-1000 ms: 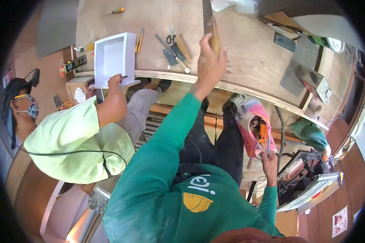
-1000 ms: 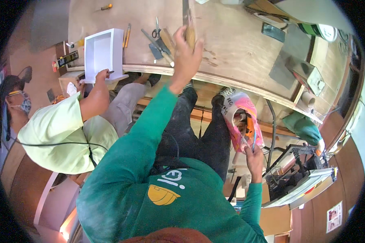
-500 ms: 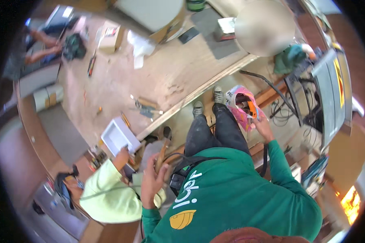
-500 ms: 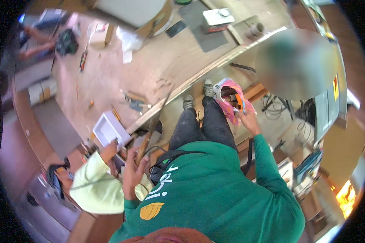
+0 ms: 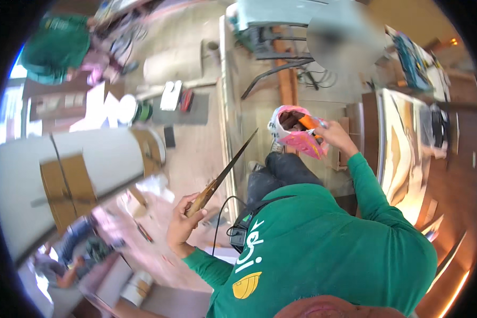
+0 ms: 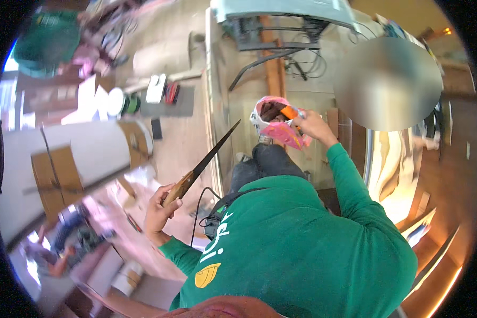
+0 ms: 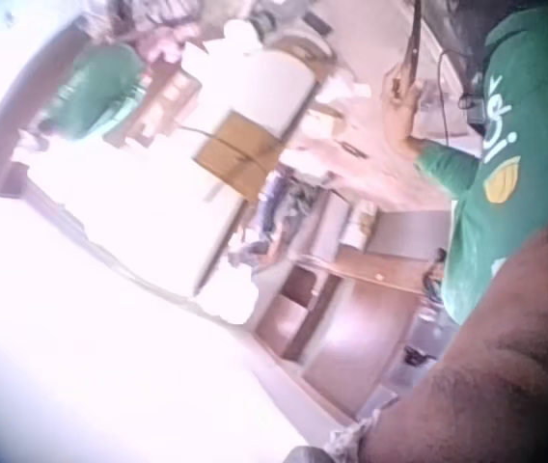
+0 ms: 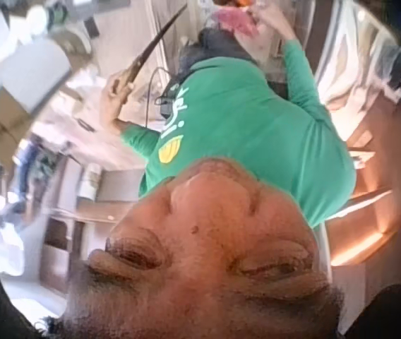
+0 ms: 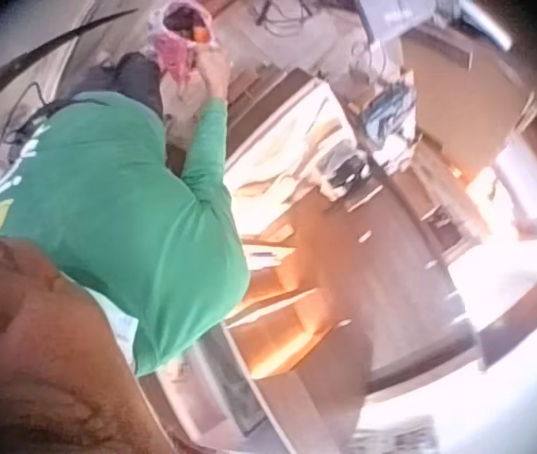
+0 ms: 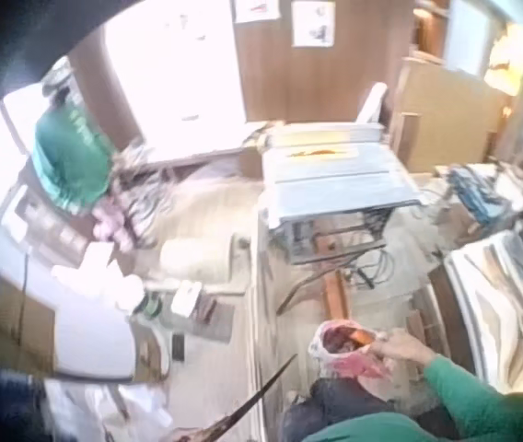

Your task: The person marks a line on a wooden board with a pencil and a square, then uses a hand saw to cut the board while bracing it against a wooden cabinet structure.

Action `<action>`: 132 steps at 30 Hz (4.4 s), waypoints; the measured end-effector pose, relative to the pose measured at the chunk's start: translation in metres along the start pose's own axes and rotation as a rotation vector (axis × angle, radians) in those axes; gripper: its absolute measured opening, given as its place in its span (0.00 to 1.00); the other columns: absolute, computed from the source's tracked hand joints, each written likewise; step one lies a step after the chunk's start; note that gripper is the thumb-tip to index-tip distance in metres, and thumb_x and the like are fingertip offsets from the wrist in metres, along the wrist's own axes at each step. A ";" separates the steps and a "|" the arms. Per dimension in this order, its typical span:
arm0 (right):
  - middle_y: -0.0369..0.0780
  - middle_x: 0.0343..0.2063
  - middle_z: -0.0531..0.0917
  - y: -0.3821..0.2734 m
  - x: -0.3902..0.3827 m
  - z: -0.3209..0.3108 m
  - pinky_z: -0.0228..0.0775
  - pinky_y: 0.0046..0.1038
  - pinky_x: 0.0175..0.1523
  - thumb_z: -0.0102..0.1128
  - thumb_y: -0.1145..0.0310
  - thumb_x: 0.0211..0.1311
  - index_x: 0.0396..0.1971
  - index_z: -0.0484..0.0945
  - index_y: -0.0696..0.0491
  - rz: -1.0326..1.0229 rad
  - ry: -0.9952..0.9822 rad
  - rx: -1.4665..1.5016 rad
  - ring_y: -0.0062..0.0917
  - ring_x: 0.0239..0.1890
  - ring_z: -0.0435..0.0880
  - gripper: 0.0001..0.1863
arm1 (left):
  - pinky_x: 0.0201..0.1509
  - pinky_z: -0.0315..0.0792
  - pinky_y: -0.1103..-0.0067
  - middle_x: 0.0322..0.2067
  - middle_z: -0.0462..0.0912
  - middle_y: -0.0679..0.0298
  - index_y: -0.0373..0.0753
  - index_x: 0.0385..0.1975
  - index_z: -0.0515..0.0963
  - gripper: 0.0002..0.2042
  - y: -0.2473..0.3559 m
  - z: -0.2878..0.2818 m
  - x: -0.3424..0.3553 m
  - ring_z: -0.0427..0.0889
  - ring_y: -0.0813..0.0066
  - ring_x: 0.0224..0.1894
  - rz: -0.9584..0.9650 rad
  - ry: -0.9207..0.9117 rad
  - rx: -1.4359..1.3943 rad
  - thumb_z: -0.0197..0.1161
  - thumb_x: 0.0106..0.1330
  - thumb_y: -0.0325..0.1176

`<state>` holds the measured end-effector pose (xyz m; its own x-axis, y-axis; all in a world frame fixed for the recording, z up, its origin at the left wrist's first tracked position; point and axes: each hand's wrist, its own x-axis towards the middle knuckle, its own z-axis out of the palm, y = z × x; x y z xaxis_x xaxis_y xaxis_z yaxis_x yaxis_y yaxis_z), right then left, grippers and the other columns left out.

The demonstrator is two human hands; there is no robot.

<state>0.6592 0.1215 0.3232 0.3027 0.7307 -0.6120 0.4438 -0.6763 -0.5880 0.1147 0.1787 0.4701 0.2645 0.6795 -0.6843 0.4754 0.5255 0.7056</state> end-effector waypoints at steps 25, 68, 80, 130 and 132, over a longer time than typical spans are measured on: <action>0.32 0.26 0.83 0.046 -0.090 -0.066 0.68 0.24 0.32 0.65 0.56 0.71 0.39 0.89 0.59 0.331 0.389 0.438 0.14 0.27 0.77 0.18 | 0.23 0.61 0.81 0.37 0.80 0.65 0.39 0.70 0.72 0.37 0.211 0.149 0.323 0.70 0.82 0.22 0.284 -1.053 -0.501 0.79 0.58 0.30; 0.33 0.31 0.66 0.063 -0.177 -0.483 0.56 0.16 0.33 0.56 0.61 0.79 0.44 0.72 0.61 -0.762 0.869 1.078 0.13 0.32 0.63 0.15 | 0.67 0.70 0.67 0.60 0.81 0.46 0.27 0.71 0.71 0.26 0.321 0.428 0.303 0.79 0.54 0.60 0.989 0.752 0.198 0.63 0.81 0.37; 0.25 0.22 0.59 0.080 -0.076 -0.563 0.50 0.16 0.27 0.59 0.64 0.79 0.34 0.76 0.55 -0.731 0.877 1.155 0.08 0.22 0.56 0.12 | 0.77 0.64 0.64 0.74 0.68 0.37 0.27 0.76 0.64 0.29 0.343 0.437 0.353 0.70 0.46 0.74 0.838 0.882 0.172 0.57 0.83 0.39; 0.37 0.23 0.80 0.319 0.454 -0.642 0.67 0.28 0.20 0.65 0.63 0.66 0.39 0.82 0.64 0.291 0.204 0.812 0.22 0.19 0.78 0.16 | 0.28 0.66 0.83 0.54 0.74 0.63 0.49 0.78 0.61 0.35 0.640 0.559 0.334 0.72 0.77 0.29 1.258 1.850 -0.424 0.70 0.74 0.30; 0.37 0.25 0.81 0.329 0.455 -0.640 0.68 0.28 0.21 0.66 0.63 0.65 0.38 0.83 0.63 0.311 0.156 0.790 0.22 0.21 0.79 0.15 | 0.28 0.67 0.83 0.56 0.72 0.61 0.52 0.78 0.61 0.35 0.658 0.573 0.346 0.73 0.76 0.29 1.396 1.871 -0.323 0.71 0.74 0.30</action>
<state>1.4827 0.2918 0.1896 0.4515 0.4667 -0.7605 -0.3775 -0.6723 -0.6367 1.0002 0.4663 0.5924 -0.6553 0.0221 0.7551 0.6077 -0.5783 0.5443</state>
